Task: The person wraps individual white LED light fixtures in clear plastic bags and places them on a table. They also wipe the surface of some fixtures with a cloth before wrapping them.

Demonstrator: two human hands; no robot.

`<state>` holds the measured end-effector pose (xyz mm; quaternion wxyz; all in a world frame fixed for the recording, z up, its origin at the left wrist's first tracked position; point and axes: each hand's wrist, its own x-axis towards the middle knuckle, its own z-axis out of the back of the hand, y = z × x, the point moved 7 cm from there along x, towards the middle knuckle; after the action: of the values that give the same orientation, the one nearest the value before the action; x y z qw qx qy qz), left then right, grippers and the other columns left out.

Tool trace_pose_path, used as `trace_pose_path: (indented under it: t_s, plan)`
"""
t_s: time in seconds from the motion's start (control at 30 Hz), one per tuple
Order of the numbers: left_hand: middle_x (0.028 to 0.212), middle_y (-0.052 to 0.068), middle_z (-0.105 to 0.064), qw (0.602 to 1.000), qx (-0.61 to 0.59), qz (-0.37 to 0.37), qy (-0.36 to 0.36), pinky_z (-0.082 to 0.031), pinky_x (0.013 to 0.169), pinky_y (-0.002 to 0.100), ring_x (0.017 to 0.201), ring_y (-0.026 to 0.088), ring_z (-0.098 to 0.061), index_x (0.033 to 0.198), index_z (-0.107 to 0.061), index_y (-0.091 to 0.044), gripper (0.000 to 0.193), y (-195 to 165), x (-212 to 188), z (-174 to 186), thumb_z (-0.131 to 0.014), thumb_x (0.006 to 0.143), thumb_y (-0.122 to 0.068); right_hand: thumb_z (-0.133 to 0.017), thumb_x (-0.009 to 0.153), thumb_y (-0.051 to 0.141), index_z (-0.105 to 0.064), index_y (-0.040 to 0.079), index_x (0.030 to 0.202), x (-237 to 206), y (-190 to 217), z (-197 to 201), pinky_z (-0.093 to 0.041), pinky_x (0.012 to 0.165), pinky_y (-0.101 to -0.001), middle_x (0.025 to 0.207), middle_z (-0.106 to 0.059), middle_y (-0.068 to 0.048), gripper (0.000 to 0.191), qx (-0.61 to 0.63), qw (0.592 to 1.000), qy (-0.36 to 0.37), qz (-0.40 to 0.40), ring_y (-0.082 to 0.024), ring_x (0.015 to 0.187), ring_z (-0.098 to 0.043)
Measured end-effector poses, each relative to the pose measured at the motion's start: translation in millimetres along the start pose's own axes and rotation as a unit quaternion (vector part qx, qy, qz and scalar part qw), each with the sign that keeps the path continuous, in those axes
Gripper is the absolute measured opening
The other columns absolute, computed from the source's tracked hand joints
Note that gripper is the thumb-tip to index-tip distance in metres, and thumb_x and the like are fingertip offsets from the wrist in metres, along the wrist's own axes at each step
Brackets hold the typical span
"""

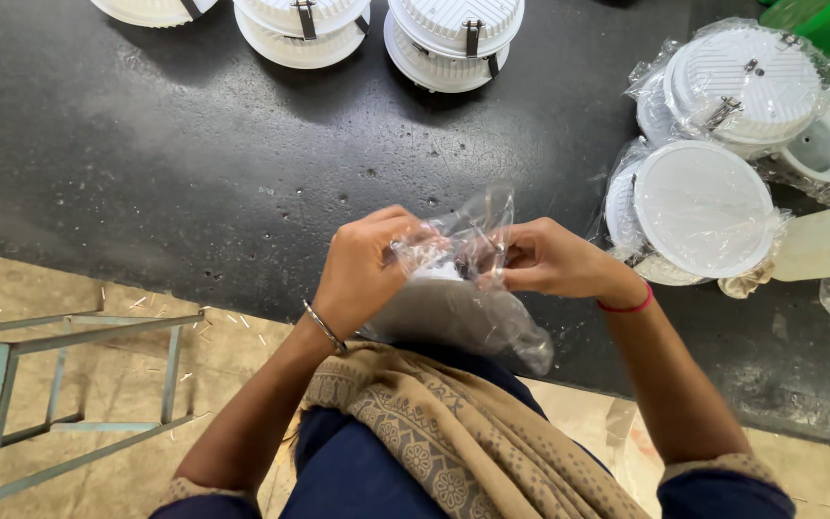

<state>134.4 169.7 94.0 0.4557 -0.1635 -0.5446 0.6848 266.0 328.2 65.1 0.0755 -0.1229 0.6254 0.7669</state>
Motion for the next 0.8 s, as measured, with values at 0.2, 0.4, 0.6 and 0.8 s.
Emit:
trace_pose_path:
  t_s: [0.2, 0.4, 0.6, 0.8]
  plan:
    - [0.087, 0.005, -0.062, 0.988, 0.119, -0.101, -0.014, -0.055, 0.069, 0.037, 0.076, 0.025, -0.067, 0.096, -0.079, -0.016, 0.014, -44.0, 2.8, 5.1, -0.077, 0.082, -0.017, -0.072, 0.085, 0.012, -0.071, 0.003, 0.12, 1.5, 31.5, -11.4, -0.064, 0.083, -0.0294, 0.103, -0.075, -0.007, 0.036, -0.157, 0.987, 0.0, 0.045, -0.012, 0.091, -0.073]
    - [0.086, 0.006, -0.062, 0.996, 0.059, -0.063, -0.002, -0.056, 0.068, 0.036, 0.075, 0.023, -0.068, 0.097, -0.076, -0.014, 0.012, -50.2, 7.8, -0.5, -0.077, 0.085, -0.016, -0.066, 0.084, 0.015, -0.069, 0.003, 0.113, -2.5, 52.7, -24.6, -0.056, 0.08, -0.0402, 0.101, -0.072, -0.015, 0.031, -0.273, 0.951, -0.031, 0.14, -0.029, 0.087, -0.072]
    - [0.093, 0.009, -0.062, 0.997, 0.013, -0.072, -0.008, -0.056, 0.072, 0.034, 0.08, 0.022, -0.068, 0.104, -0.062, -0.005, 0.018, -43.8, 5.9, -5.3, -0.074, 0.091, -0.009, -0.059, 0.097, 0.016, -0.066, 0.005, 0.11, 0.2, 32.8, -23.9, -0.055, 0.08, -0.0427, 0.093, -0.069, -0.017, 0.019, -0.327, 0.938, -0.062, 0.094, -0.038, 0.086, -0.068]
    - [0.104, 0.013, -0.064, 0.997, -0.023, -0.042, 0.056, -0.061, 0.084, 0.033, 0.095, 0.024, -0.071, 0.111, -0.056, -0.002, 0.026, -32.9, 2.0, -20.6, -0.07, 0.09, -0.009, -0.064, 0.095, 0.021, -0.068, 0.004, 0.113, 1.4, 13.4, -14.8, -0.056, 0.074, -0.0426, 0.094, -0.072, -0.019, 0.025, -0.289, 0.942, -0.079, 0.149, -0.038, 0.084, -0.07]
